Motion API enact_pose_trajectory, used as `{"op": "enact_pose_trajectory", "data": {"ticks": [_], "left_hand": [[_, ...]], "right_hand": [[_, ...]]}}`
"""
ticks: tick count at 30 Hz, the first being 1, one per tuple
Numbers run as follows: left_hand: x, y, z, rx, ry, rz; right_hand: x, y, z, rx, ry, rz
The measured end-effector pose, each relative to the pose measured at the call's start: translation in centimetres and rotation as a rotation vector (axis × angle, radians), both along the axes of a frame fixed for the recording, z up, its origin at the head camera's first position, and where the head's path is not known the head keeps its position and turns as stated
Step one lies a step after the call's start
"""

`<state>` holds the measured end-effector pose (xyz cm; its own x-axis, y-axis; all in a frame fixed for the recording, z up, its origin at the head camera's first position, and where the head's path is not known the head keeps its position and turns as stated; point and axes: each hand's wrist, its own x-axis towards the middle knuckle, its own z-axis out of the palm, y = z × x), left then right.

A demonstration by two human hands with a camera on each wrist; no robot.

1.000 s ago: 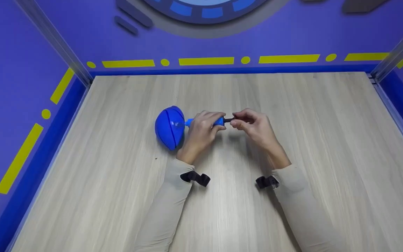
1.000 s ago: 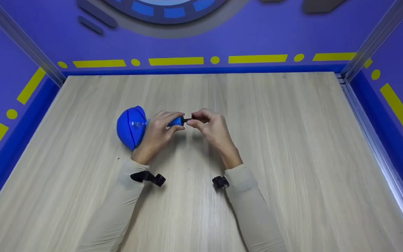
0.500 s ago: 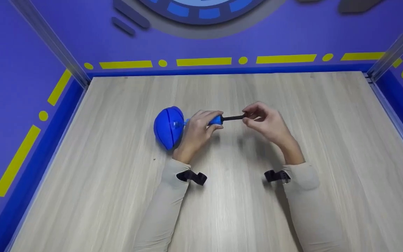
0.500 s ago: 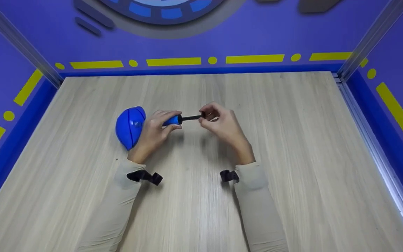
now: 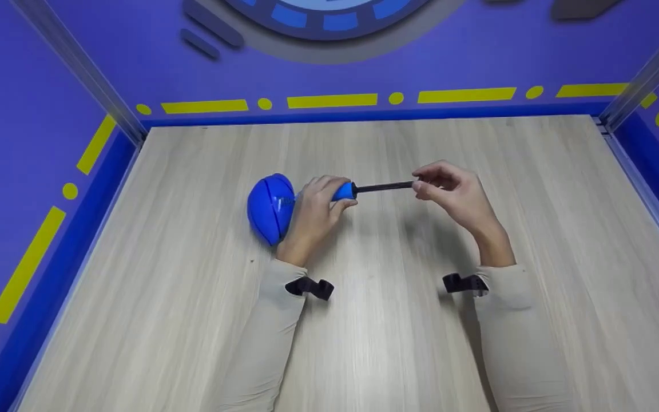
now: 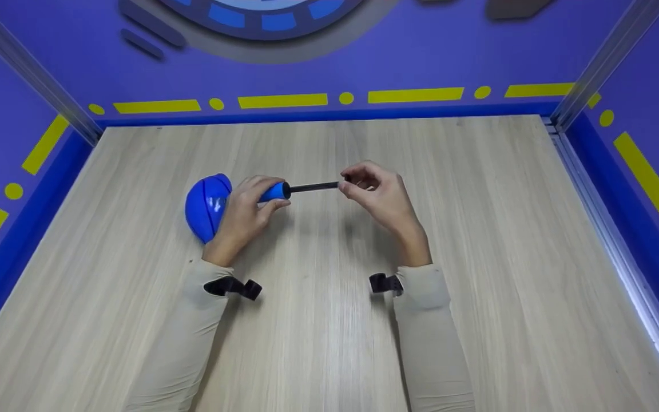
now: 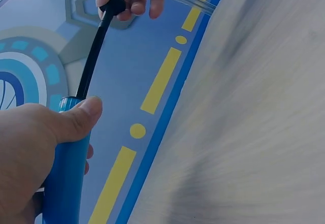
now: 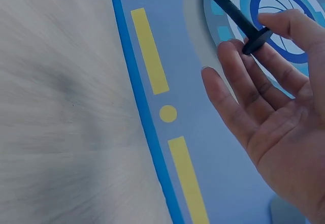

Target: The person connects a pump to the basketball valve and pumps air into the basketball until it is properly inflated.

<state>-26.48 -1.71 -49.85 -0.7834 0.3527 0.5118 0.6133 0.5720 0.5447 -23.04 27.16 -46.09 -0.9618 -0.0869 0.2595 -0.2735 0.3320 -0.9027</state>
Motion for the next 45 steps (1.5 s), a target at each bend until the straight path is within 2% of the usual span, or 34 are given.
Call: {"op": "enact_pose_trajectory", "data": {"ticks": [6,15,19,26,30,34,36,40,45], "left_hand": [[0.2,0.1,0.2,-0.013,0.057,-0.017],[0.7,0.9,-0.1,-0.011,0.127,-0.043],[0.7,0.9,-0.3,0.001,0.164,-0.054],[0.3,0.8,-0.4,0.006,0.147,-0.095],[0.2,0.5,-0.3,0.001,0.117,-0.088],[0.1,0.2,-0.1,0.028,0.100,-0.054],[0.1,0.1,0.0,0.041,0.096,-0.037],[0.2,0.4,0.2,0.044,0.096,-0.029],[0.5,0.8,0.2,0.019,0.123,-0.038]], "right_hand": [[-0.1,-1.6,-0.2,-0.067,-0.034,0.017],[-0.4,-6.4,-1.4,-0.184,-0.038,0.015],[-0.3,-7.3,-1.8,-0.165,-0.035,0.020],[-0.4,-5.9,-1.4,0.017,0.005,0.044],[-0.3,-4.4,-0.6,0.059,0.010,0.035],[0.1,-2.1,0.5,0.073,0.020,-0.006],[0.3,-1.0,0.8,0.056,0.017,-0.013],[0.4,0.0,1.2,-0.053,-0.011,0.007],[0.0,-1.4,0.5,-0.144,-0.047,0.019]]}}
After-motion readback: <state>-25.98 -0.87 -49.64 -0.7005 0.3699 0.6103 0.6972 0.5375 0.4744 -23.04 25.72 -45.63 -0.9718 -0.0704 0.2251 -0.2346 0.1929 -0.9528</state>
